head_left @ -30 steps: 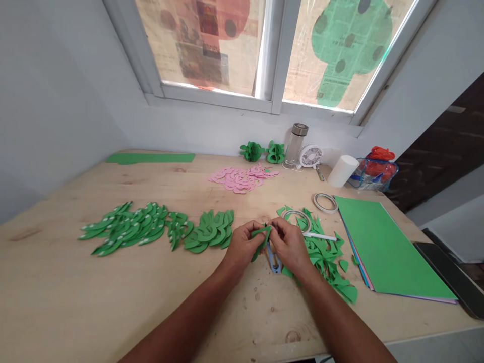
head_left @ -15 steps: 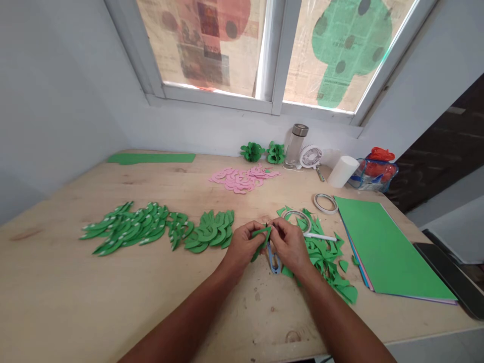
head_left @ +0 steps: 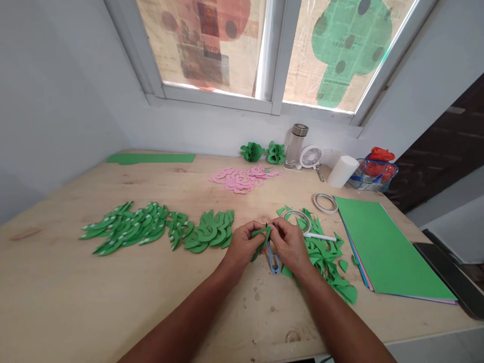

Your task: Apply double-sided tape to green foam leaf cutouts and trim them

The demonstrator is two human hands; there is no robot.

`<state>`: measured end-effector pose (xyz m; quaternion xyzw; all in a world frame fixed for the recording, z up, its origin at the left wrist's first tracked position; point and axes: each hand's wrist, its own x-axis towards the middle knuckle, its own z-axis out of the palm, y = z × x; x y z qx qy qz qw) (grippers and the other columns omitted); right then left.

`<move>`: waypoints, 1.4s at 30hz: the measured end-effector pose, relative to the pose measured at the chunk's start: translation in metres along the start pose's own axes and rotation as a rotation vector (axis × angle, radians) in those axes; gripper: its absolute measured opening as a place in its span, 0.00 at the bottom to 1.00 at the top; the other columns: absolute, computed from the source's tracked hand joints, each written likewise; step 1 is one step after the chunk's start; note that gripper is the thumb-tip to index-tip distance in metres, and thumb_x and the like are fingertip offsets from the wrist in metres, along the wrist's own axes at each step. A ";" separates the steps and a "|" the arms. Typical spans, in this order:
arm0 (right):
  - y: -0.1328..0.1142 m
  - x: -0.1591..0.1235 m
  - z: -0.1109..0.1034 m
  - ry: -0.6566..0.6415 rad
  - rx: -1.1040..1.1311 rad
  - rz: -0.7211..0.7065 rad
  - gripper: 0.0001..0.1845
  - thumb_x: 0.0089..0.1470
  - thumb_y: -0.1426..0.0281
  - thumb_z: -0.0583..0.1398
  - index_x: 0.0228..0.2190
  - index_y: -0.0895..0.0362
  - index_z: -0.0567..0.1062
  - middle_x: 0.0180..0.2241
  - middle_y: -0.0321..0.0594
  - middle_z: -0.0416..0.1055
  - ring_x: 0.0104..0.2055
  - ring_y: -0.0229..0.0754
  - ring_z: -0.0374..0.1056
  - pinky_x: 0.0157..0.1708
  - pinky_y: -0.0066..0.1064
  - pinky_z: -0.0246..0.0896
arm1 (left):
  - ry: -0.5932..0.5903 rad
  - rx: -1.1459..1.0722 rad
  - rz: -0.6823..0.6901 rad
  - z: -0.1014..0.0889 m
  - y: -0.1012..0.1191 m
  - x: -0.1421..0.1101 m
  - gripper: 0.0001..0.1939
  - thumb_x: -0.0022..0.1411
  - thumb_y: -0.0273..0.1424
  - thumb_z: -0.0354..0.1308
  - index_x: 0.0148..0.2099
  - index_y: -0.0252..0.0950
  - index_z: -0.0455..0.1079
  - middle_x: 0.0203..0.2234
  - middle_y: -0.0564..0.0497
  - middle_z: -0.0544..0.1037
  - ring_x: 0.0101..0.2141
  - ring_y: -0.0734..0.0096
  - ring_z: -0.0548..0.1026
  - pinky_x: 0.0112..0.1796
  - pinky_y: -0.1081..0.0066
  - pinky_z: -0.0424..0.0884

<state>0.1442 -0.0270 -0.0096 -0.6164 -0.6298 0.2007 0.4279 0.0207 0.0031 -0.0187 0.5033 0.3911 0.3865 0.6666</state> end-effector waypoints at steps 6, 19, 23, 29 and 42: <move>0.000 0.000 0.000 -0.002 -0.018 0.013 0.09 0.52 0.68 0.52 0.24 0.58 0.68 0.18 0.30 0.58 0.21 0.34 0.56 0.22 0.24 0.48 | -0.002 -0.016 0.012 0.000 0.000 0.000 0.08 0.47 0.33 0.57 0.26 0.34 0.65 0.13 0.58 0.66 0.15 0.78 0.63 0.18 0.76 0.56; 0.002 0.000 0.001 0.043 -0.013 0.006 0.09 0.52 0.68 0.52 0.26 0.58 0.70 0.19 0.32 0.63 0.22 0.34 0.58 0.23 0.24 0.50 | -0.013 0.005 -0.003 0.000 0.000 0.000 0.09 0.46 0.34 0.58 0.28 0.34 0.64 0.12 0.58 0.66 0.14 0.78 0.63 0.17 0.77 0.55; 0.003 0.000 0.000 0.046 -0.013 -0.001 0.09 0.52 0.68 0.53 0.26 0.58 0.70 0.19 0.33 0.63 0.22 0.34 0.58 0.23 0.24 0.50 | -0.012 0.008 -0.003 0.000 -0.001 0.000 0.08 0.47 0.34 0.57 0.28 0.34 0.65 0.13 0.58 0.66 0.14 0.78 0.63 0.18 0.76 0.56; 0.002 0.000 0.000 0.044 -0.014 -0.002 0.10 0.52 0.67 0.53 0.26 0.58 0.71 0.19 0.33 0.64 0.22 0.34 0.59 0.23 0.24 0.51 | -0.020 -0.012 0.009 0.000 -0.002 0.001 0.07 0.47 0.33 0.57 0.27 0.35 0.64 0.12 0.58 0.66 0.15 0.78 0.63 0.19 0.76 0.57; 0.001 0.000 -0.001 0.032 -0.010 0.013 0.11 0.53 0.66 0.52 0.25 0.58 0.70 0.19 0.32 0.63 0.22 0.34 0.58 0.23 0.24 0.50 | -0.024 -0.006 0.009 0.000 0.000 0.001 0.06 0.47 0.32 0.57 0.26 0.35 0.64 0.12 0.58 0.66 0.15 0.78 0.63 0.19 0.76 0.58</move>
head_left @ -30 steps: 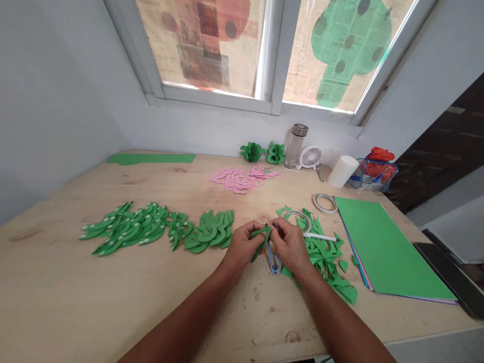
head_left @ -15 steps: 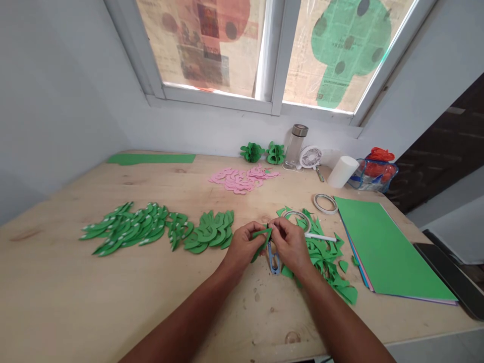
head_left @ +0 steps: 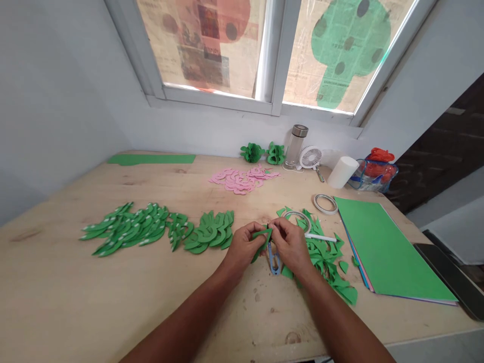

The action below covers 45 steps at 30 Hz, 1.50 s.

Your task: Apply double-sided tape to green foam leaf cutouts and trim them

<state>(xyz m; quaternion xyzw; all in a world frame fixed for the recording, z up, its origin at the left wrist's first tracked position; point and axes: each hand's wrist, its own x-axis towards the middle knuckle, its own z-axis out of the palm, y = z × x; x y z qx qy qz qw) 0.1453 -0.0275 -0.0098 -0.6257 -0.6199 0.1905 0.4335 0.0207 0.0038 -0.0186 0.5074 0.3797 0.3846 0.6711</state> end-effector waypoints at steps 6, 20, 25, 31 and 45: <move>0.000 0.000 0.000 0.001 -0.004 0.002 0.10 0.53 0.67 0.53 0.26 0.58 0.70 0.19 0.32 0.62 0.22 0.34 0.58 0.23 0.24 0.50 | 0.004 -0.003 -0.003 0.001 0.002 -0.001 0.08 0.47 0.33 0.57 0.25 0.35 0.63 0.12 0.58 0.66 0.15 0.78 0.63 0.19 0.76 0.57; 0.004 0.001 0.002 0.089 0.050 -0.005 0.09 0.52 0.68 0.54 0.33 0.57 0.72 0.28 0.38 0.71 0.26 0.37 0.64 0.25 0.26 0.57 | 0.010 -0.007 0.001 0.000 -0.002 0.000 0.08 0.46 0.33 0.58 0.25 0.35 0.63 0.12 0.58 0.66 0.15 0.78 0.63 0.19 0.76 0.59; 0.003 0.001 0.002 0.101 0.065 0.004 0.11 0.52 0.67 0.54 0.37 0.58 0.71 0.28 0.38 0.70 0.27 0.37 0.64 0.26 0.26 0.57 | 0.004 -0.005 0.001 0.000 0.000 0.000 0.07 0.46 0.33 0.57 0.25 0.35 0.63 0.12 0.58 0.66 0.15 0.78 0.63 0.19 0.76 0.58; -0.002 0.000 0.001 0.013 0.043 -0.008 0.13 0.51 0.69 0.54 0.40 0.57 0.70 0.25 0.34 0.67 0.25 0.36 0.63 0.24 0.24 0.55 | 0.033 0.001 -0.018 0.002 0.006 -0.004 0.05 0.46 0.32 0.56 0.26 0.35 0.64 0.13 0.58 0.66 0.14 0.79 0.62 0.16 0.78 0.54; 0.000 -0.001 0.002 -0.015 0.032 -0.005 0.14 0.52 0.69 0.54 0.42 0.57 0.70 0.25 0.35 0.68 0.26 0.36 0.63 0.26 0.25 0.57 | 0.019 -0.013 -0.005 0.002 0.003 -0.002 0.05 0.46 0.30 0.56 0.27 0.35 0.64 0.13 0.58 0.66 0.14 0.79 0.63 0.18 0.77 0.56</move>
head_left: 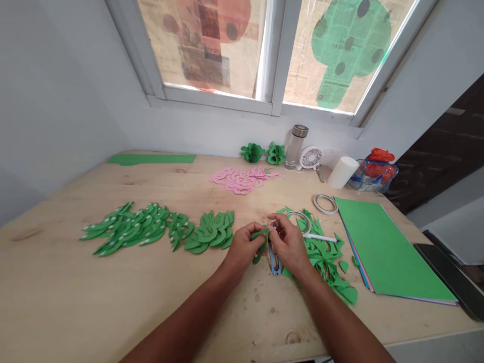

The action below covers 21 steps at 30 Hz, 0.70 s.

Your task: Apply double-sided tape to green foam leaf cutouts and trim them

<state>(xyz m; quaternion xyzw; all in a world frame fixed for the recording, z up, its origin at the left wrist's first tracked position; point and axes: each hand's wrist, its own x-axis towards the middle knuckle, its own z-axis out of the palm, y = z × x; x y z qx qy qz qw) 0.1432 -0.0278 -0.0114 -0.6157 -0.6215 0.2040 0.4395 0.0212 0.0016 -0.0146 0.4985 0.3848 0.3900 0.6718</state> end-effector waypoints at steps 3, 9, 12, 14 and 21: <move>0.000 0.000 0.000 0.000 0.006 0.005 0.15 0.52 0.68 0.54 0.42 0.57 0.70 0.25 0.34 0.67 0.26 0.36 0.63 0.26 0.25 0.57 | -0.003 -0.003 0.007 0.000 0.000 0.000 0.05 0.47 0.31 0.56 0.27 0.35 0.65 0.13 0.58 0.66 0.14 0.79 0.63 0.18 0.76 0.57; 0.000 0.001 0.000 -0.007 0.008 0.009 0.15 0.51 0.68 0.55 0.42 0.57 0.70 0.24 0.33 0.66 0.25 0.36 0.63 0.26 0.25 0.57 | 0.037 -0.023 0.000 -0.001 0.000 0.001 0.07 0.47 0.32 0.57 0.27 0.35 0.64 0.13 0.58 0.66 0.14 0.78 0.63 0.18 0.76 0.57; 0.000 0.001 0.000 -0.009 0.014 0.010 0.15 0.51 0.68 0.54 0.42 0.57 0.70 0.24 0.33 0.65 0.25 0.36 0.63 0.27 0.25 0.57 | 0.024 -0.022 0.006 -0.001 -0.001 0.001 0.07 0.48 0.32 0.57 0.28 0.34 0.64 0.13 0.58 0.66 0.15 0.78 0.63 0.18 0.76 0.58; 0.000 0.001 0.000 -0.006 0.010 0.006 0.15 0.51 0.68 0.54 0.42 0.57 0.70 0.24 0.33 0.65 0.25 0.36 0.63 0.26 0.25 0.57 | 0.022 -0.021 0.012 -0.001 -0.001 0.001 0.06 0.48 0.32 0.57 0.27 0.34 0.64 0.13 0.58 0.66 0.15 0.79 0.63 0.19 0.76 0.58; 0.001 0.001 0.000 -0.002 0.009 0.012 0.16 0.51 0.68 0.55 0.43 0.56 0.69 0.25 0.34 0.68 0.26 0.37 0.65 0.27 0.25 0.58 | 0.018 -0.030 0.010 0.000 0.000 0.000 0.07 0.48 0.33 0.57 0.28 0.34 0.64 0.13 0.58 0.66 0.15 0.78 0.63 0.19 0.76 0.59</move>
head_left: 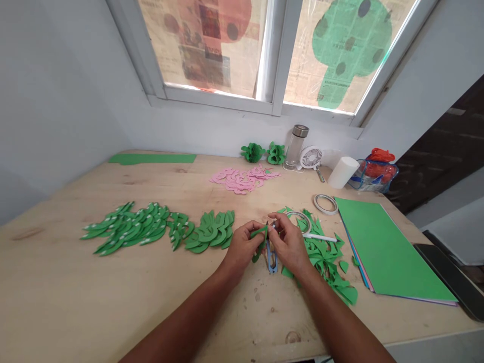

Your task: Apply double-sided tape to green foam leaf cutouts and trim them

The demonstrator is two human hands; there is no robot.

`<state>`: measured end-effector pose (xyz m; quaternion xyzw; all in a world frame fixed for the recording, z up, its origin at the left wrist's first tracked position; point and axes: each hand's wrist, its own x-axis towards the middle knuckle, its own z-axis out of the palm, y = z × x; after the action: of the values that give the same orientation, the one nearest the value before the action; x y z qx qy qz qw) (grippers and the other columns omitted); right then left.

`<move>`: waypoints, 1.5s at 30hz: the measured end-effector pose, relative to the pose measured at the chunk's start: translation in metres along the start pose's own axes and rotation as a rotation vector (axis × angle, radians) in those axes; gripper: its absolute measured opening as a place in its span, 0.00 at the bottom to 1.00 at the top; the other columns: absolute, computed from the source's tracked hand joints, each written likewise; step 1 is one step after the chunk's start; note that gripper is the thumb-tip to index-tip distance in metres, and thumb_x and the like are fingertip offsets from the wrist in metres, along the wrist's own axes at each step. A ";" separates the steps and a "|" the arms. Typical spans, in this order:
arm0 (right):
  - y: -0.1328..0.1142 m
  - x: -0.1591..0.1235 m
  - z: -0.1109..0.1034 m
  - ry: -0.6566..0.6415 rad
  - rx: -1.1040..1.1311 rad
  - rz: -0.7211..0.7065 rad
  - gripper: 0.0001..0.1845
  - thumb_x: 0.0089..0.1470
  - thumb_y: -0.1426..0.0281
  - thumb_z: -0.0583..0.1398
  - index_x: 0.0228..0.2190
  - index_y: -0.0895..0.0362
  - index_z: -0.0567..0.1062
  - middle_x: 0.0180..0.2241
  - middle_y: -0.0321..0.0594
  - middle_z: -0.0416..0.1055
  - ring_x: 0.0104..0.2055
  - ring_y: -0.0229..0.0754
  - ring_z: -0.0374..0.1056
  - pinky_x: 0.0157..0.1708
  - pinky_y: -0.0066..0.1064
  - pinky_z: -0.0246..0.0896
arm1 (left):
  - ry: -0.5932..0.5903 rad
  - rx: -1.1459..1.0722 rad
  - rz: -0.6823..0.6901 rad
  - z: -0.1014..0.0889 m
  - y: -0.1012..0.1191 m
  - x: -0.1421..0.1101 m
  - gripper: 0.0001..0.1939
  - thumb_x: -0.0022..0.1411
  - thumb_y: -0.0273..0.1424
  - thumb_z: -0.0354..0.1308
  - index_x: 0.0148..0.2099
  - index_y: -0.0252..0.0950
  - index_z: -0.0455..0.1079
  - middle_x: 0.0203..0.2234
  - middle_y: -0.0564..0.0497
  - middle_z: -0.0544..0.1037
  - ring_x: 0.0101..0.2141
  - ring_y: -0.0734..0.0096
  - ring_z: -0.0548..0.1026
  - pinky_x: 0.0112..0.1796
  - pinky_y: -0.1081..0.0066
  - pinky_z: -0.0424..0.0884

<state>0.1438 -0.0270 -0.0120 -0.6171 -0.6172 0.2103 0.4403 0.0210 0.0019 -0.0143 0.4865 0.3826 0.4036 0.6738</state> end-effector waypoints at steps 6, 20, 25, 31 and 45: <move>0.000 0.000 0.000 0.002 -0.005 0.002 0.16 0.52 0.68 0.55 0.43 0.56 0.69 0.25 0.34 0.68 0.26 0.36 0.65 0.26 0.25 0.58 | 0.000 0.002 -0.001 0.000 0.000 0.001 0.08 0.47 0.33 0.57 0.28 0.34 0.64 0.13 0.58 0.66 0.15 0.78 0.63 0.19 0.76 0.58; 0.003 0.001 0.000 0.071 -0.001 -0.033 0.14 0.54 0.67 0.54 0.42 0.57 0.69 0.30 0.38 0.70 0.29 0.37 0.66 0.27 0.26 0.60 | 0.014 -0.016 -0.015 0.001 0.001 0.000 0.07 0.47 0.32 0.57 0.29 0.35 0.64 0.13 0.59 0.66 0.14 0.79 0.63 0.19 0.76 0.59; 0.005 0.002 0.001 0.091 -0.011 -0.032 0.14 0.53 0.67 0.54 0.42 0.57 0.69 0.32 0.39 0.70 0.31 0.38 0.66 0.28 0.27 0.61 | 0.021 -0.032 -0.028 0.002 0.002 -0.001 0.08 0.46 0.32 0.57 0.30 0.35 0.64 0.13 0.59 0.66 0.14 0.79 0.63 0.19 0.76 0.59; 0.007 0.002 0.001 0.130 -0.031 -0.065 0.14 0.52 0.68 0.54 0.42 0.58 0.69 0.37 0.43 0.70 0.36 0.41 0.66 0.34 0.31 0.62 | 0.011 -0.010 -0.033 0.002 0.002 -0.001 0.08 0.47 0.32 0.57 0.31 0.35 0.64 0.13 0.59 0.66 0.14 0.79 0.63 0.19 0.76 0.58; -0.001 0.001 -0.002 0.132 0.020 -0.081 0.11 0.53 0.69 0.54 0.36 0.58 0.73 0.32 0.41 0.73 0.32 0.39 0.67 0.31 0.28 0.61 | 0.001 0.018 -0.039 0.001 0.002 0.000 0.09 0.47 0.33 0.55 0.32 0.35 0.64 0.12 0.59 0.65 0.14 0.78 0.62 0.18 0.76 0.55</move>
<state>0.1449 -0.0271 -0.0099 -0.5997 -0.6092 0.1571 0.4945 0.0212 0.0016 -0.0126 0.4850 0.3960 0.3871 0.6768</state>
